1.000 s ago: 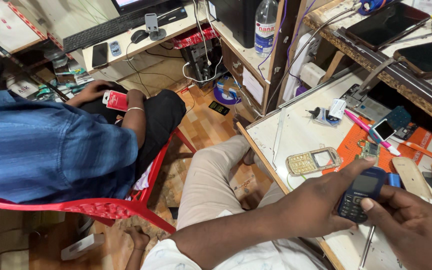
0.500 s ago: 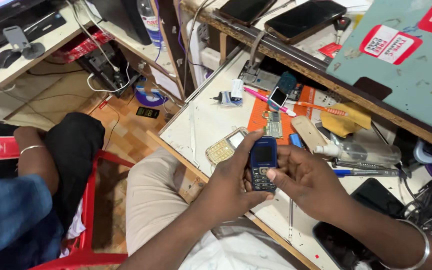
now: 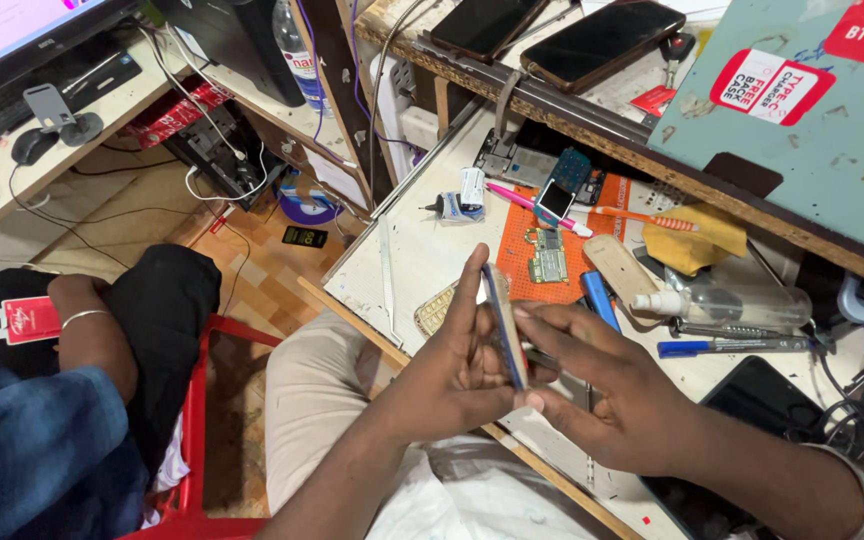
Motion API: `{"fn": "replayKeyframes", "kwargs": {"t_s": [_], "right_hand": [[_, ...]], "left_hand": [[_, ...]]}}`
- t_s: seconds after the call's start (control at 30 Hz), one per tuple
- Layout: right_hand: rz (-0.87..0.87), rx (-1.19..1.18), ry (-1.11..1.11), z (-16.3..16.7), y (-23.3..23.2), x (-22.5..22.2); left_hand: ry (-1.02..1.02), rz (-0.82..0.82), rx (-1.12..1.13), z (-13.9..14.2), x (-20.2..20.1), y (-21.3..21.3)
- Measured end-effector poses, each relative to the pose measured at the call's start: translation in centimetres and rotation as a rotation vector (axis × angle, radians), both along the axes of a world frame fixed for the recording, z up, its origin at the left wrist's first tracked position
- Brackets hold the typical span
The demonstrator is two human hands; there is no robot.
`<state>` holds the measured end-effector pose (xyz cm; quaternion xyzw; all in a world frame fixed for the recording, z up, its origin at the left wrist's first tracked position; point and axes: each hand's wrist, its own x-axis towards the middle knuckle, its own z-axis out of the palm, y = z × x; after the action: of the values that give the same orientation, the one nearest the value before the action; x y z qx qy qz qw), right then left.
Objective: The person uses a blue electric screwdriver to remove screws from a beige mobile phone back cover. They remove the back cover, take out the battery, and then insert a new battery into a blue mobile phone. The person reassembles the beige phone and places the new battery into it.
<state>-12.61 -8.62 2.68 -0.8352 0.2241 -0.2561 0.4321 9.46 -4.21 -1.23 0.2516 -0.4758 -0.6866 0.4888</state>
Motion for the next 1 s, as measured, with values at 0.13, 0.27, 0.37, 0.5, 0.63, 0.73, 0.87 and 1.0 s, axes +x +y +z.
{"fn": "replayKeyframes", "kwargs": {"t_s": [0.13,0.27,0.37,0.5,0.63,0.73,0.87,1.0], "right_hand": [[0.015,-0.31,-0.027,-0.8,-0.2,0.5],[-0.004,-0.419,0.011,-1.7,-0.2,0.7],[-0.021,-0.464,0.009,-1.7,-0.2,0.5],[-0.055,-0.591,0.004,-1.2,-0.2,0.4],[-0.077,-0.606,-0.033,-0.8,0.1,0.5],[-0.078,-0.628,-0.039,-0.4,0.2,0.5],[-0.088,-0.563,-0.012,0.0,0.3,0.4],[-0.128,-0.563,-0.034,0.0,0.5,0.6]], "left_hand": [[0.061,-0.088,-0.006,-0.6,0.8,0.1],[-0.048,-0.08,0.03,-0.2,1.3,0.4],[-0.063,-0.06,0.005,0.1,1.3,0.3],[0.042,-0.093,0.05,0.2,1.0,-0.1],[0.114,-0.108,0.106,0.0,0.8,0.2],[0.042,-0.101,0.052,-0.1,0.7,0.3],[-0.147,-0.085,-0.109,0.0,0.5,0.5],[-0.227,-0.061,-0.188,0.2,0.3,0.7]]}}
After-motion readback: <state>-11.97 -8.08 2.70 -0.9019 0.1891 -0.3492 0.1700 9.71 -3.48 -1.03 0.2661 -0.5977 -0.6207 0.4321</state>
